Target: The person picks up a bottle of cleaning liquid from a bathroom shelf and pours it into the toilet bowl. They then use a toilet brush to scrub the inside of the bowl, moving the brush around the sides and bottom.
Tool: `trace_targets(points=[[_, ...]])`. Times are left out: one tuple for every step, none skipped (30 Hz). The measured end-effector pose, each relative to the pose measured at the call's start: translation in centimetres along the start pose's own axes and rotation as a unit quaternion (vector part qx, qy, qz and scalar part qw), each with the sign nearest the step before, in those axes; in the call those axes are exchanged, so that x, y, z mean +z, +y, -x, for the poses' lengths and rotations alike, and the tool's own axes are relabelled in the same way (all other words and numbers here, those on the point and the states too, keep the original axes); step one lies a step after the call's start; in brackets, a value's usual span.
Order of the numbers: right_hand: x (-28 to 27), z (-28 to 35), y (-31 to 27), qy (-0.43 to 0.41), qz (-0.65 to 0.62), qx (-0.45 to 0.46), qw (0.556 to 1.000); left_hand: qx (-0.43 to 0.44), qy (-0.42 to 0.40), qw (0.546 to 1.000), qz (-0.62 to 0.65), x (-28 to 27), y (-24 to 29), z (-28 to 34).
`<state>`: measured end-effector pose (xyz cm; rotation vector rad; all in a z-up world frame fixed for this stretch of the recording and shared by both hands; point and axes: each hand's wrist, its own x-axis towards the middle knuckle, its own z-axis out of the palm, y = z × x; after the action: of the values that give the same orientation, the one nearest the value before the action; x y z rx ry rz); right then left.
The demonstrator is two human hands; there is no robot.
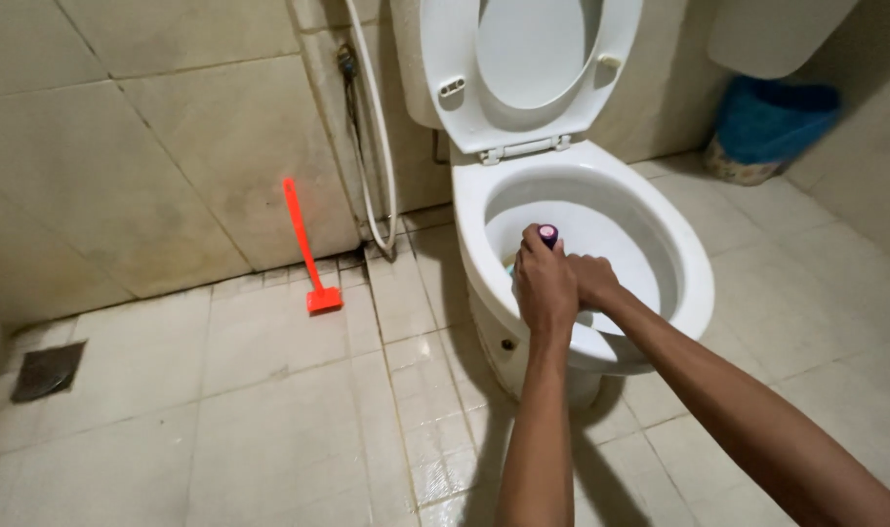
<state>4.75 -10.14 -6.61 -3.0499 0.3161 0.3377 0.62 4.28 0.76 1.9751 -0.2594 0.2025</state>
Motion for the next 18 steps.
trace_targets(points=[[0.6,-0.4,-0.1,-0.003,-0.003,-0.004,1.0,-0.003,0.001,1.0,-0.005,-0.1,-0.2,0.2],[0.8,-0.9,-0.2,0.023,-0.037,0.002,0.999,-0.002,0.003,1.0,0.009,-0.1,-0.1,0.3],[1.0,-1.3,-0.2,0.049,-0.071,0.009,0.996,-0.001,0.005,1.0,0.022,-0.2,0.0,0.3],[1.3,-2.1,-0.2,0.049,-0.073,0.007,0.996,-0.001,0.006,1.0,0.019,-0.4,0.1,0.4],[1.7,-2.9,-0.1,0.069,-0.113,0.04,0.99,0.005,0.015,1.0,0.02,-0.6,0.2,0.5],[2.0,-3.7,-0.1,0.088,-0.152,0.073,0.982,0.011,0.024,0.999,0.021,-0.7,0.3,0.6],[0.4,-2.7,-1.2,0.087,-0.154,0.07,0.982,0.01,0.025,0.999,0.018,-1.3,0.8,0.6],[-1.1,-1.5,-2.3,0.092,-0.16,0.066,0.981,-0.018,0.013,0.999,0.027,-1.8,1.3,0.7],[-2.6,-0.3,-3.3,0.097,-0.165,0.062,0.979,-0.047,0.002,0.998,0.037,-2.3,1.8,0.8],[-2.7,-0.5,-3.5,0.095,-0.168,0.063,0.979,-0.048,0.0,0.998,0.034,-2.2,1.5,0.7],[-2.7,-0.6,-3.7,0.104,-0.158,0.062,0.98,-0.045,0.006,0.998,0.042,-2.0,1.3,0.7],[-2.9,-0.8,-3.8,0.115,-0.147,0.061,0.981,-0.041,0.013,0.998,0.051,-1.7,1.1,0.6],[-2.9,-1.1,-3.7,0.114,-0.149,0.062,0.98,-0.041,0.011,0.998,0.049,-1.5,0.8,0.6],[-2.9,-1.4,-3.6,0.113,-0.137,0.069,0.982,-0.038,0.01,0.997,0.06,-1.3,0.6,0.6],[-2.9,-1.7,-3.5,0.113,-0.125,0.075,0.983,-0.035,0.009,0.997,0.071,-1.1,0.3,0.5],[-2.3,-2.6,-2.6,0.113,-0.127,0.077,0.982,-0.034,0.006,0.997,0.07,-1.2,0.6,0.5],[-1.7,-3.5,-1.9,0.138,-0.108,0.079,0.981,-0.037,0.002,0.998,0.057,-1.4,0.8,0.5],[-1.1,-4.4,-1.1,0.164,-0.088,0.079,0.979,-0.041,-0.001,0.998,0.044,-1.6,1.1,0.4]])
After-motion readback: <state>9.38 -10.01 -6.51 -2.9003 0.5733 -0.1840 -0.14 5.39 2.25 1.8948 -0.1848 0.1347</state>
